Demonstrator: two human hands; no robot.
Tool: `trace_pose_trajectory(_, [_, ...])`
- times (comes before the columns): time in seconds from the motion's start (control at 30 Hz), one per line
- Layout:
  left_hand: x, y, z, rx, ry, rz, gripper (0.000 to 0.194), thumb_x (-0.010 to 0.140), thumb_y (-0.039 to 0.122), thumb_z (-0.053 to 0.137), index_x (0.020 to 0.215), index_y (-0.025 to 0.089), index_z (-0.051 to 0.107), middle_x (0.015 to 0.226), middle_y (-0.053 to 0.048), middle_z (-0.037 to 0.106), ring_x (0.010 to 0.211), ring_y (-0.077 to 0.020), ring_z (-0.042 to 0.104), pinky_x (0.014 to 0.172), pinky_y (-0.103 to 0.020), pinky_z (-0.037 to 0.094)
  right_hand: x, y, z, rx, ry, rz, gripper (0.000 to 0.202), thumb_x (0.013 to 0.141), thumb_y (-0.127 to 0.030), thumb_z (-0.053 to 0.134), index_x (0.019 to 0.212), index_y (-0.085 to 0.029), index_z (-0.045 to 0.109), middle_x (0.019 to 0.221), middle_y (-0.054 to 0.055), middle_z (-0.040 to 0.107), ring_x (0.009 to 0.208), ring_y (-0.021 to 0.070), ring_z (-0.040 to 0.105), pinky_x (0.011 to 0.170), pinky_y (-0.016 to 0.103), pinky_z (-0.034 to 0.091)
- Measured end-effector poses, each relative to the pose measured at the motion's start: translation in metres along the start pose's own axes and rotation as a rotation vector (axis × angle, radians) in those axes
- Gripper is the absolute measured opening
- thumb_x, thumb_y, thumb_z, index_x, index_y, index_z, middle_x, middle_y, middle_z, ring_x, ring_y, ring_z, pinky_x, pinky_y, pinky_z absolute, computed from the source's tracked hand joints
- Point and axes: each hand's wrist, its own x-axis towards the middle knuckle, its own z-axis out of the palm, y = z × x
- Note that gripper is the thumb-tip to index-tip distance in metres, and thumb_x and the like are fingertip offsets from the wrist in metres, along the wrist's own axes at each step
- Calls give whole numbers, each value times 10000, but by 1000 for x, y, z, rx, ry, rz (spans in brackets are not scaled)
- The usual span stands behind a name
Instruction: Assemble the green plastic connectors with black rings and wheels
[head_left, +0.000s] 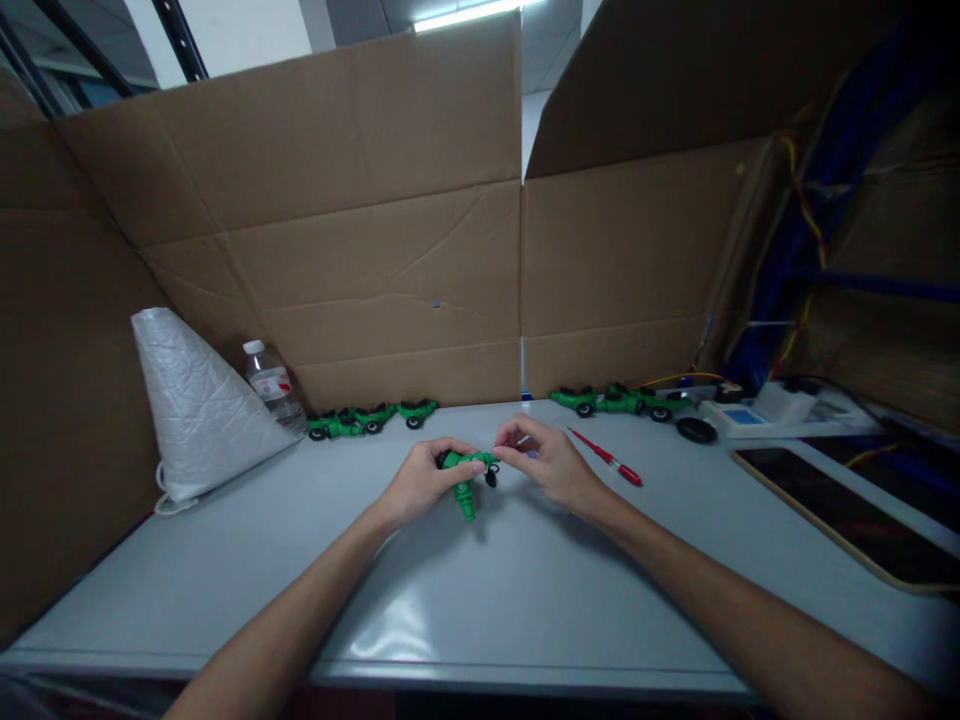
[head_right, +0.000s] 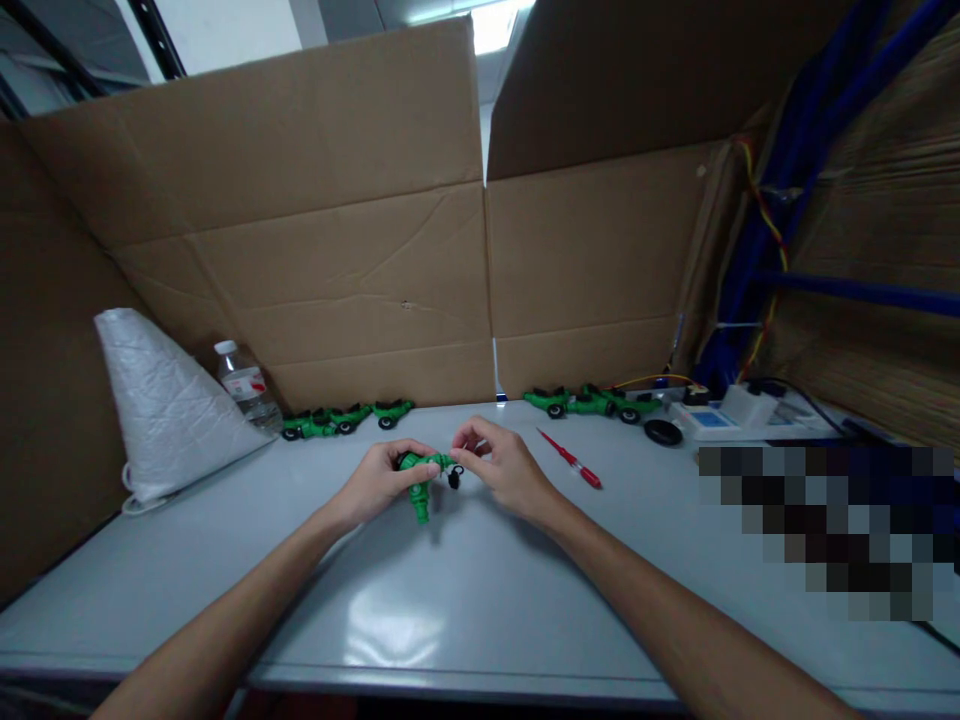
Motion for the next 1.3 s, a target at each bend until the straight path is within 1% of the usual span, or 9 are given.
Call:
trace_pose_trajectory(0.17, [-1, 0, 1, 78, 54, 33, 371, 823, 484, 839, 964, 141, 821, 879, -79, 789, 764, -200, 661, 711, -285, 480, -6, -4, 4, -167, 41, -121, 96, 1010, -327, 642, 981, -237, 657, 944, 43, 690, 862, 219, 654, 811, 350, 502])
trace_pose_trajectory(0.33, [-1, 4, 1, 132, 146, 36, 384, 833, 507, 819, 922, 134, 800, 830, -65, 755, 740, -191, 628, 694, -282, 462, -6, -2, 7, -142, 71, -77, 77, 999, -322, 656, 1028, -250, 655, 965, 45, 726, 877, 236, 697, 823, 366, 538])
trace_pose_trajectory(0.53, [1, 5, 1, 12, 164, 73, 392, 805, 508, 850, 918, 139, 780, 829, -69, 750, 750, -190, 645, 699, -281, 487, -4, 7, 4, -211, 29, -39, 111, 997, -255, 631, 1012, -234, 739, 986, 59, 787, 887, 246, 728, 829, 376, 544])
trace_pose_trajectory(0.73, [0, 3, 5, -171, 125, -58, 522, 803, 565, 851, 1049, 134, 691, 860, -78, 754, 664, -153, 655, 536, -221, 443, -4, 14, 4, -278, -43, -55, 250, 984, -186, 583, 1093, -230, 803, 1113, 95, 817, 996, 273, 755, 919, 412, 562])
trace_pose_trajectory(0.87, [0, 4, 5, -268, 157, -100, 605, 800, 535, 872, 1193, 143, 632, 892, -51, 736, 690, -138, 672, 570, -212, 482, -3, 9, 5, -272, 7, -45, 259, 1003, -205, 566, 1092, -233, 808, 1139, 101, 812, 1032, 279, 746, 955, 423, 547])
trace_pose_trajectory(0.97, [1, 3, 4, -293, 186, -103, 683, 772, 533, 894, 1265, 143, 628, 951, -40, 714, 668, -122, 670, 584, -224, 507, -3, 1, 4, -276, 51, -39, 258, 1044, -283, 548, 1103, -234, 794, 1137, 100, 802, 1033, 273, 724, 954, 410, 524])
trace_pose_trajectory(1.1, [2, 1, 4, -284, 154, -72, 610, 791, 548, 875, 1166, 139, 620, 969, -37, 691, 661, -122, 691, 586, -222, 508, -4, -5, 4, -206, -39, -45, 291, 1064, -409, 551, 1155, -237, 767, 1092, 83, 785, 907, 236, 691, 839, 358, 512])
trace_pose_trajectory(1.2, [2, 0, 6, -328, 146, -55, 567, 784, 567, 873, 1026, 171, 547, 902, 0, 656, 681, -140, 712, 623, -237, 539, -4, -6, 3, -178, -123, -72, 289, 1065, -439, 555, 1158, -243, 747, 1008, 59, 766, 830, 218, 661, 769, 332, 487])
trace_pose_trajectory(1.3, [1, 0, 7, -344, 167, -58, 561, 792, 565, 866, 963, 196, 479, 861, 29, 616, 680, -138, 710, 639, -244, 551, -1, -5, -7, -278, -27, -75, 280, 1089, -404, 491, 1099, -244, 720, 981, 64, 748, 876, 241, 668, 800, 346, 476])
